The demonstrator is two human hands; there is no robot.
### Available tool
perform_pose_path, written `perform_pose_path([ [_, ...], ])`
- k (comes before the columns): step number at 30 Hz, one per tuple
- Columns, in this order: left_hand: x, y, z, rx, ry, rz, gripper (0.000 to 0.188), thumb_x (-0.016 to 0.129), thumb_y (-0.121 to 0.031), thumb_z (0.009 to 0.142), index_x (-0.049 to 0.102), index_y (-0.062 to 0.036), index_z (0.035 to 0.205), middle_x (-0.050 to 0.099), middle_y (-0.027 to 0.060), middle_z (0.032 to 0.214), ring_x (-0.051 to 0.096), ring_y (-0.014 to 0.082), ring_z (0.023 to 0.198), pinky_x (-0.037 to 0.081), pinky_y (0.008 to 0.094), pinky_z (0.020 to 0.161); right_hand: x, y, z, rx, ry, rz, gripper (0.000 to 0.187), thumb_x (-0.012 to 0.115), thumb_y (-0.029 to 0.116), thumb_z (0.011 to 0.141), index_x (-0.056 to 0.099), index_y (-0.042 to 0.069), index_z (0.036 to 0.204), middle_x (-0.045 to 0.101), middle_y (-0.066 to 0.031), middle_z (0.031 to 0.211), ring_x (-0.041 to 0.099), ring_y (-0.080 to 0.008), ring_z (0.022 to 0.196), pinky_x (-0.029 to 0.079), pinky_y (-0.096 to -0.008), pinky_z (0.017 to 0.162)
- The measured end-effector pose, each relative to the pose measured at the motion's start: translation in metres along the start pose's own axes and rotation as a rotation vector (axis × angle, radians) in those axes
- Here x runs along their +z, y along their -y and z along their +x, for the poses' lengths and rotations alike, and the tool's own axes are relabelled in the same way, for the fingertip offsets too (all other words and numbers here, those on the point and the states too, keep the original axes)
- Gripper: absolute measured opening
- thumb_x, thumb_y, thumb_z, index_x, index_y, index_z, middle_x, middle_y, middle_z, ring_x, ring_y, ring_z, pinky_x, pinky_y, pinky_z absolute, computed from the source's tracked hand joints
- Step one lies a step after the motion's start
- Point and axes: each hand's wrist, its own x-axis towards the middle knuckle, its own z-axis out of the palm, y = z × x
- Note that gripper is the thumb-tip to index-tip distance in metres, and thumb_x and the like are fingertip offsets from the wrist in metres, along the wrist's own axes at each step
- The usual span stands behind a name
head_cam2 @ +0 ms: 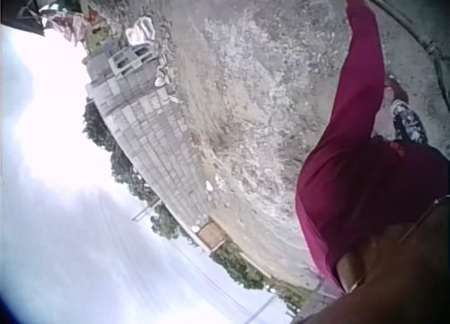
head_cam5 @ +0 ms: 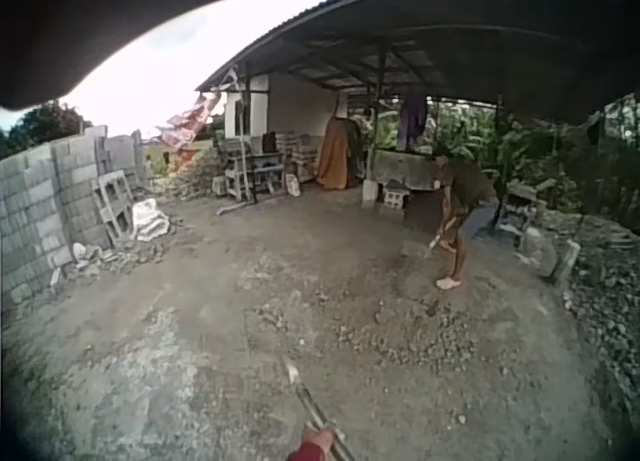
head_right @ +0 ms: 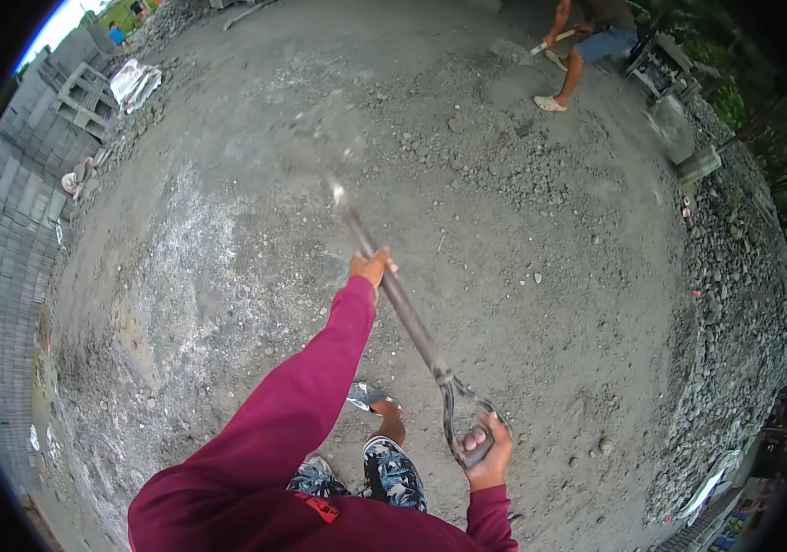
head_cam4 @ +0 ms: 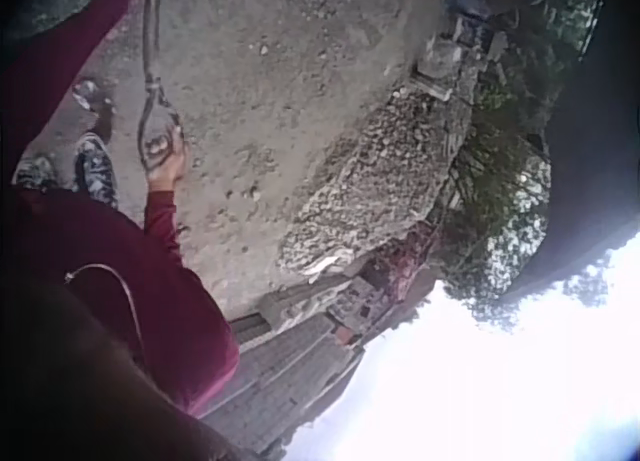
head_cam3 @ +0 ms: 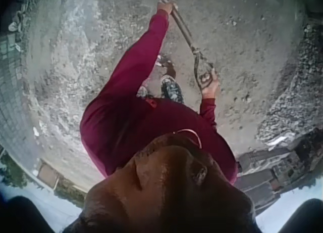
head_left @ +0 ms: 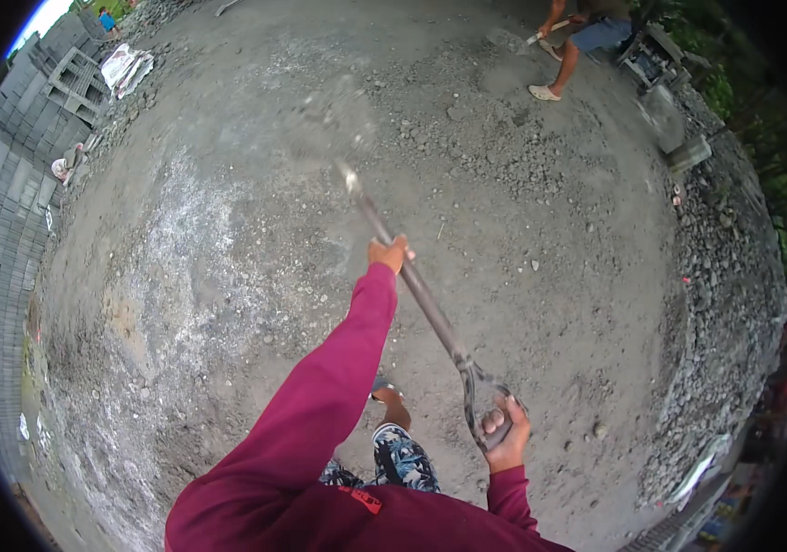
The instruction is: The person uses a shovel to scrape and collect dirt and stones from the ground, periodically lifting and tossing small piles within a construction site area.
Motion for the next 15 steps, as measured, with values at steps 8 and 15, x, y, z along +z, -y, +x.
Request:
perform_pose_path([
  [8, -0.009, -0.006, -0.085, -0.364, 0.212, -0.101, 0.051, 0.057, -0.036, 0.090, 0.044, 0.0107, 0.105, 0.061, 0.0150, 0.067, 0.061, 0.0240, 0.050, 0.051, 0.0403, 0.044, 0.075, -0.050, -0.061, -0.200, 0.033, -0.245, 0.043, 0.069, 0.019, 0.079, 0.054, -0.001, 0.113, 0.049, 0.0010, 0.070, 0.052, -0.0132, 0.064, 0.048, -0.0300, 0.064],
  [15, -0.192, 0.156, -0.239, -0.710, -0.175, -0.485, 0.036, 0.057, -0.027, 0.087, 0.051, 0.0070, 0.094, 0.062, 0.0160, 0.070, 0.064, 0.0273, 0.056, 0.053, 0.0414, 0.050, 0.001, -0.050, -0.079, 0.172, -0.012, -0.840, 0.058, 0.065, 0.011, 0.080, 0.044, 0.013, 0.134, 0.051, -0.0002, 0.063, 0.052, -0.0149, 0.058, 0.046, -0.0353, 0.062],
])
